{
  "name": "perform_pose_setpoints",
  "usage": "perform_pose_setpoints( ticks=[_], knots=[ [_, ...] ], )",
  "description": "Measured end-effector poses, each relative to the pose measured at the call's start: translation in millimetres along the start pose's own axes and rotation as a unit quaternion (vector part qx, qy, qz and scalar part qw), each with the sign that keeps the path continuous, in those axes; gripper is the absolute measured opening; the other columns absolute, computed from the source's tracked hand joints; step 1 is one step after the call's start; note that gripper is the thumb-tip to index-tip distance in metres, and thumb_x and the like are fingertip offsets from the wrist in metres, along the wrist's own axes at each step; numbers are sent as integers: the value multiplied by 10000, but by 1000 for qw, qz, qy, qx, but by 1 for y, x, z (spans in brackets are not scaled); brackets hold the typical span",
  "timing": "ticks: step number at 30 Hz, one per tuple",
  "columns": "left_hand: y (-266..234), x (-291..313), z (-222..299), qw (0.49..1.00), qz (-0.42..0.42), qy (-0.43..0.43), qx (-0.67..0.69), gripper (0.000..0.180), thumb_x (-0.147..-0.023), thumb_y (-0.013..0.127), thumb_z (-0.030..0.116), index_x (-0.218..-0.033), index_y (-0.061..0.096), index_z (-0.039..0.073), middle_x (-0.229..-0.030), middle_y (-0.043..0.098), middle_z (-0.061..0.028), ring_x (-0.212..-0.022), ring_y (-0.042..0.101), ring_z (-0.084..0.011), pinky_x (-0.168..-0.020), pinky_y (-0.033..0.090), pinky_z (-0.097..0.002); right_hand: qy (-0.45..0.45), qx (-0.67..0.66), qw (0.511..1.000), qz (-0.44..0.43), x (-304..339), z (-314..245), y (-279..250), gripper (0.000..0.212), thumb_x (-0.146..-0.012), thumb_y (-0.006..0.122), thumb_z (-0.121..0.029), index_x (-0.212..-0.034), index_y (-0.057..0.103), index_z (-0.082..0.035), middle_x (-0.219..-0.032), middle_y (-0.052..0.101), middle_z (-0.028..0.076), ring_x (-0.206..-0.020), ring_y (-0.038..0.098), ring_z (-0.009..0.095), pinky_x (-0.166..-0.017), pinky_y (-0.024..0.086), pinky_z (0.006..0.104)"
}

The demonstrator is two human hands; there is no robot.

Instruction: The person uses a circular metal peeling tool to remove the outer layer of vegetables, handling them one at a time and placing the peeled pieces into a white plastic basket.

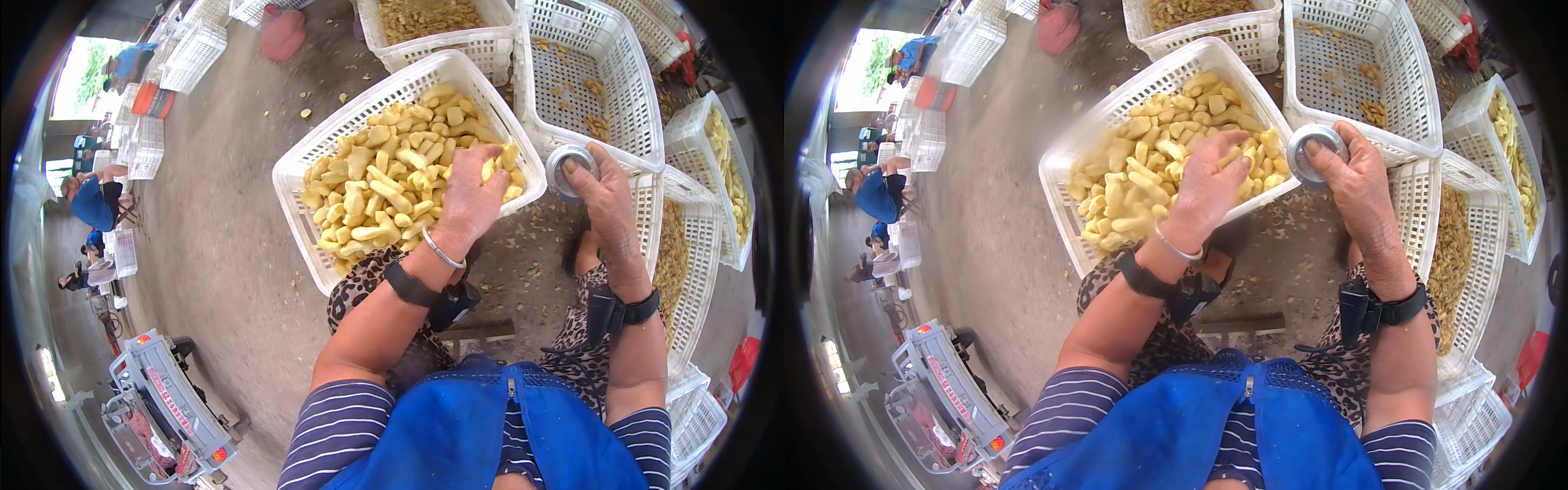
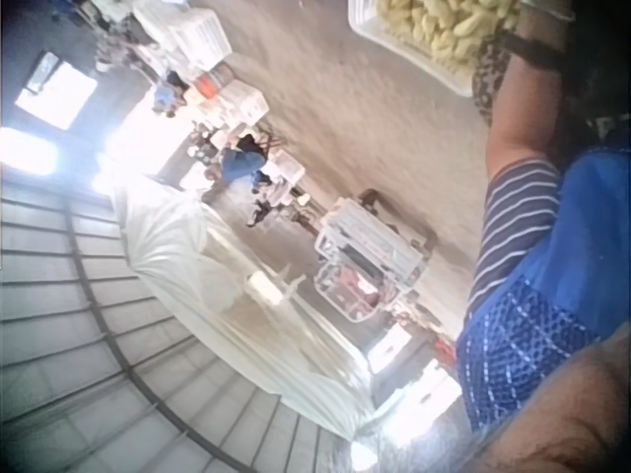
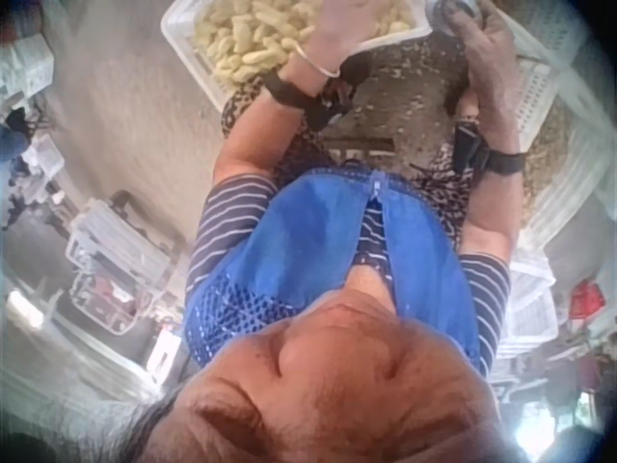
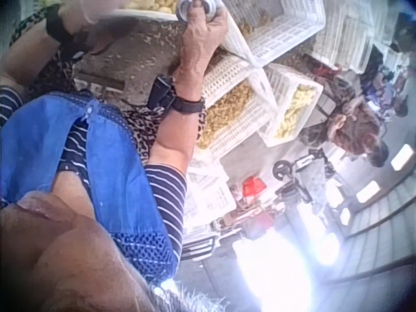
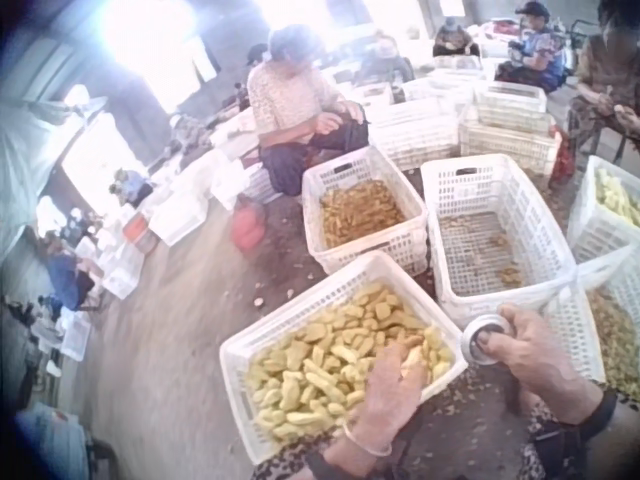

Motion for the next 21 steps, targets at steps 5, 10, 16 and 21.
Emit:
perform_pose_setpoints(
  ticks=[5, 10, 16, 21],
  knots=[
    [10, 9, 12, 991, -91, -37, 86, 363, -921, 704, 127, -1260, 663, 4, -1188, 642, -206, -1164, 631, -369, -1062, 484, -421, 2, -17, 1000, -17, -5, 3, 16, 285, -1022, 708, -199, -1207, 661, 13, -1040, 723, 27, -926, 651, 60, -834, 536, 227],
    [3, 14, 18, 973, -85, -66, 206, 354, -976, 662, 88, -1306, 636, -38, -1194, 679, -130, -1108, 664, -206, -957, 543, -332, -11, -35, 999, -22, -13, 1, 30, 287, -1026, 701, -196, -1222, 659, 10, -1053, 721, 33, -937, 647, 67, -849, 526, 228],
    [20, 27, 44, 932, -126, -88, 327, 299, -994, 655, 78, -1278, 639, -13, -1132, 670, -50, -968, 609, -103, -838, 516, -250, -12, -35, 999, -19, -13, 5, 36, 302, -1038, 679, -204, -1245, 648, 14, -1086, 713, 26, -997, 635, 76, -931, 497, 247],
    [37, 30, 29, 908, -160, -92, 377, 232, -1025, 636, 98, -1236, 658, 4, -1069, 674, -11, -931, 595, -82, -801, 506, -245, -21, -12, 1000, -18, -11, 5, 35, 328, -1042, 671, -220, -1270, 639, 13, -1075, 703, 22, -989, 630, 82, -920, 495, 248]
  ],
)
Point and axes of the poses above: each hand's wrist, its own x-axis away from the middle knuckle, its own y-axis out of the palm, z = x × y, the point moved 8 cm from there along -x, towards the middle knuckle
